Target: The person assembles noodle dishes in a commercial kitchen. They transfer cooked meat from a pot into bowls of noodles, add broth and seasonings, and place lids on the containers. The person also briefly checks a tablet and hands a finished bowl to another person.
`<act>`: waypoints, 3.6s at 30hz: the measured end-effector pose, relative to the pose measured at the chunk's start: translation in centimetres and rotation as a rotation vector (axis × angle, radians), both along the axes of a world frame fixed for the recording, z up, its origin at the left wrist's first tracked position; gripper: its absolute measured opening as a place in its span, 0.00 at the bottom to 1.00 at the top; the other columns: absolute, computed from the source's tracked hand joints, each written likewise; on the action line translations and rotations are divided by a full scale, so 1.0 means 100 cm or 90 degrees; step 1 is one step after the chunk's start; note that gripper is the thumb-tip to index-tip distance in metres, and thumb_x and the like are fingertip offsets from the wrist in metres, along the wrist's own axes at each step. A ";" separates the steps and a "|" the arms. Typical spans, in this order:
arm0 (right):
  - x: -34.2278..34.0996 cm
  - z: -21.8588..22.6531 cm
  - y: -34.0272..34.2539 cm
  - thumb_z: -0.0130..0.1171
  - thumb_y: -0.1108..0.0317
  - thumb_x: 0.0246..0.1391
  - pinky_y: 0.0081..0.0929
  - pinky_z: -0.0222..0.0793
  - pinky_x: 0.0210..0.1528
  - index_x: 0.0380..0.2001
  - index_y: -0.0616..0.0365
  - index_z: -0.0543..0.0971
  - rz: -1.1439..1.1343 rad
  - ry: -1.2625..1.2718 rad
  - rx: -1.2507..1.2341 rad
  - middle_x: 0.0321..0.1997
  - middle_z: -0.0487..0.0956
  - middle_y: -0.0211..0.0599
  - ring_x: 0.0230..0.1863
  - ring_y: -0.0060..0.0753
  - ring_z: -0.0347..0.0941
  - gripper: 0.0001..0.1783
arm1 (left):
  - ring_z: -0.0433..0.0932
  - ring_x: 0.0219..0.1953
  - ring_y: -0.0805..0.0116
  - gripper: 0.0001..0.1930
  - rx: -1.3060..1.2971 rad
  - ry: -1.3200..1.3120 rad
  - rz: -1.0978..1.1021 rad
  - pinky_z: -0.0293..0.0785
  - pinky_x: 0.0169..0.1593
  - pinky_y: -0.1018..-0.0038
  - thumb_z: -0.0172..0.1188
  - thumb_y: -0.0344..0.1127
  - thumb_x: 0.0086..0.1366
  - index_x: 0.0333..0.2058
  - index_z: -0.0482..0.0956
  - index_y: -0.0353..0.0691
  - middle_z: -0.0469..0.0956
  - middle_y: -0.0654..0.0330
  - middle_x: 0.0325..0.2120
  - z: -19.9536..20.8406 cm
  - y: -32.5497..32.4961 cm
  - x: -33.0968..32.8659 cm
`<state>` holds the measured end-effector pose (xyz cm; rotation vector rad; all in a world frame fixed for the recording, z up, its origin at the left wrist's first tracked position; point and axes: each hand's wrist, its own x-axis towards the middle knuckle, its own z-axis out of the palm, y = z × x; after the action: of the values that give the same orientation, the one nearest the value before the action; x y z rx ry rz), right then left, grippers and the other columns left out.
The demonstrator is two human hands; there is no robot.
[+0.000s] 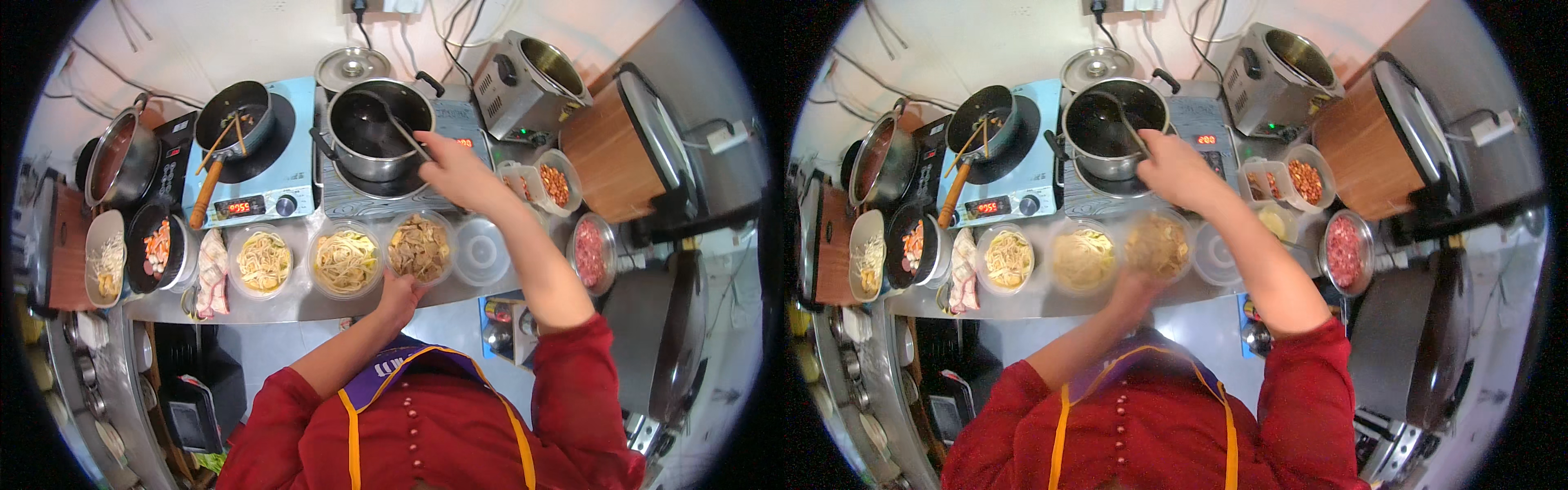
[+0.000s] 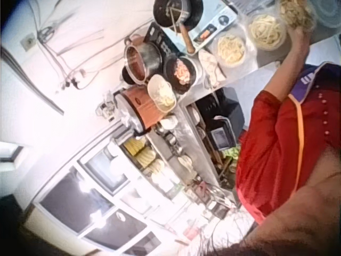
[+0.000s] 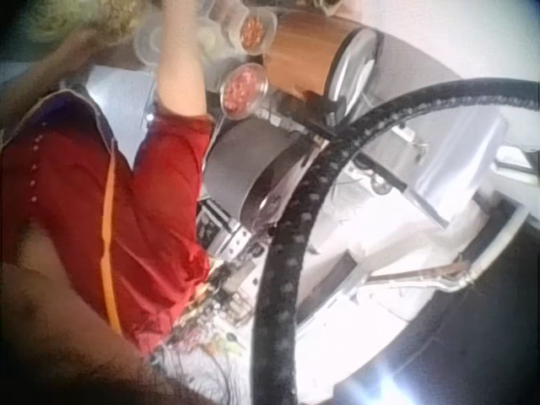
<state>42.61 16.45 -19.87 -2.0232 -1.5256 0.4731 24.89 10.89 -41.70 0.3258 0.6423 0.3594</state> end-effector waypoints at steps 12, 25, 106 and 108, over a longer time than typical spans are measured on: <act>0.003 0.060 -0.048 0.52 0.70 0.54 0.16 0.60 0.19 0.58 0.67 0.65 -0.027 0.689 0.025 0.30 0.73 0.35 0.20 0.20 0.66 0.27 | 0.72 0.55 0.50 0.36 0.228 -0.067 -0.110 0.78 0.50 0.56 0.44 0.18 0.54 0.63 0.50 0.44 0.63 0.51 0.59 0.093 -0.004 -0.063; -0.194 0.103 0.143 0.56 0.71 0.53 0.20 0.61 0.18 0.58 0.65 0.66 0.252 0.663 -0.068 0.30 0.74 0.37 0.19 0.22 0.67 0.28 | 0.69 0.58 0.52 0.36 0.195 -0.149 0.315 0.71 0.58 0.55 0.55 0.30 0.54 0.63 0.55 0.33 0.66 0.49 0.58 0.188 0.143 -0.336; -0.442 0.097 0.409 0.51 0.70 0.57 0.19 0.59 0.17 0.50 0.67 0.69 0.083 0.969 -0.233 0.33 0.76 0.42 0.21 0.23 0.67 0.19 | 0.68 0.59 0.54 0.30 0.162 -0.076 0.393 0.71 0.58 0.53 0.60 0.41 0.63 0.59 0.61 0.35 0.67 0.51 0.56 0.181 0.471 -0.573; -0.447 0.111 0.396 0.51 0.70 0.57 0.19 0.59 0.17 0.52 0.68 0.68 0.108 0.981 -0.254 0.33 0.75 0.43 0.20 0.23 0.67 0.20 | 0.68 0.58 0.54 0.30 0.173 -0.062 0.400 0.72 0.57 0.52 0.60 0.41 0.63 0.59 0.61 0.35 0.68 0.51 0.56 0.183 0.470 -0.573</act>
<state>-2.06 56.02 -8.74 -1.0190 -0.5706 1.9051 -32.46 57.87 -23.39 0.3582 0.5903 1.0642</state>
